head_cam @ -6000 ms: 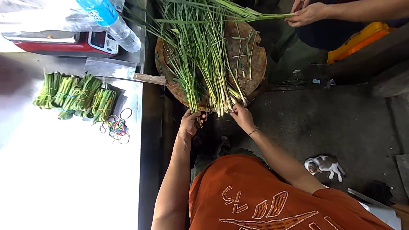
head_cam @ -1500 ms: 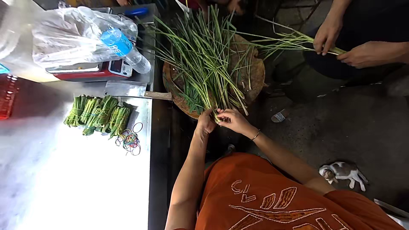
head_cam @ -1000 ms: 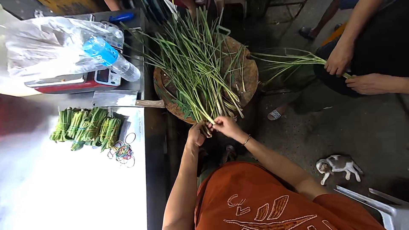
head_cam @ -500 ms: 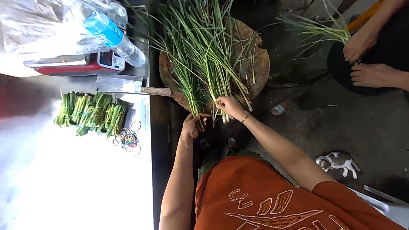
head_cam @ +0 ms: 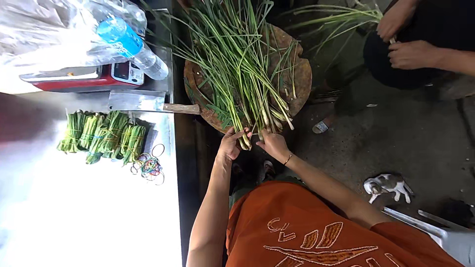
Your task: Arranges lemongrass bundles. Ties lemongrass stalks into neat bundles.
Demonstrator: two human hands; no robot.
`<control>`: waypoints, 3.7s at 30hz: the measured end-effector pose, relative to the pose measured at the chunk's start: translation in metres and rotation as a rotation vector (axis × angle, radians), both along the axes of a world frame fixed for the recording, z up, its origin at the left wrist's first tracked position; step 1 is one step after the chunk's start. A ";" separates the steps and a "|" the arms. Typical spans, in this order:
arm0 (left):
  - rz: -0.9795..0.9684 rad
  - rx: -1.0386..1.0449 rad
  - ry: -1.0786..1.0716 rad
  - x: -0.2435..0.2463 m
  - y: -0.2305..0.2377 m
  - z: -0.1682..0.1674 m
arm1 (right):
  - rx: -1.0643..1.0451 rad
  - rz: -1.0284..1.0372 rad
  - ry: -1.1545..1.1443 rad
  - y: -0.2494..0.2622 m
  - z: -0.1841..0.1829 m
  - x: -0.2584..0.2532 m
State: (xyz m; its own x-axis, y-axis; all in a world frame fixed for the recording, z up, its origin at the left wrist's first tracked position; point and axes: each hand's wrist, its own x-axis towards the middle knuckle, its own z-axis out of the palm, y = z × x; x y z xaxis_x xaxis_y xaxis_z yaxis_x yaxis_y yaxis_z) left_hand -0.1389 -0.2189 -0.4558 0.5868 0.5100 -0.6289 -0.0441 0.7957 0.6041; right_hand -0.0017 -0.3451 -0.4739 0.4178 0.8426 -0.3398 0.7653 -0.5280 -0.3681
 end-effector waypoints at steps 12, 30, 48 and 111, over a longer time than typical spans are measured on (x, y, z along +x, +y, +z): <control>0.052 -0.032 0.087 0.011 -0.004 -0.007 | 0.165 -0.483 0.712 -0.001 0.000 0.005; -0.012 0.062 0.138 0.003 0.008 -0.025 | -0.019 -0.240 0.374 0.004 0.005 0.015; 0.009 0.084 0.097 -0.035 0.022 -0.013 | 0.072 -0.149 0.370 0.094 0.025 0.057; -0.045 0.023 0.115 0.015 -0.025 -0.017 | 0.266 -0.079 -0.086 -0.034 -0.033 0.064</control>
State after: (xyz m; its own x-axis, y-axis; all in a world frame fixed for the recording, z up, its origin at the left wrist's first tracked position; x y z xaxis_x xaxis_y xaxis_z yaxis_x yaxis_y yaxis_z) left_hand -0.1235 -0.2441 -0.4729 0.5344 0.4995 -0.6819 0.0622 0.7812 0.6211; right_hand 0.0620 -0.3787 -0.5066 0.5031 0.8612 -0.0718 0.7605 -0.4807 -0.4366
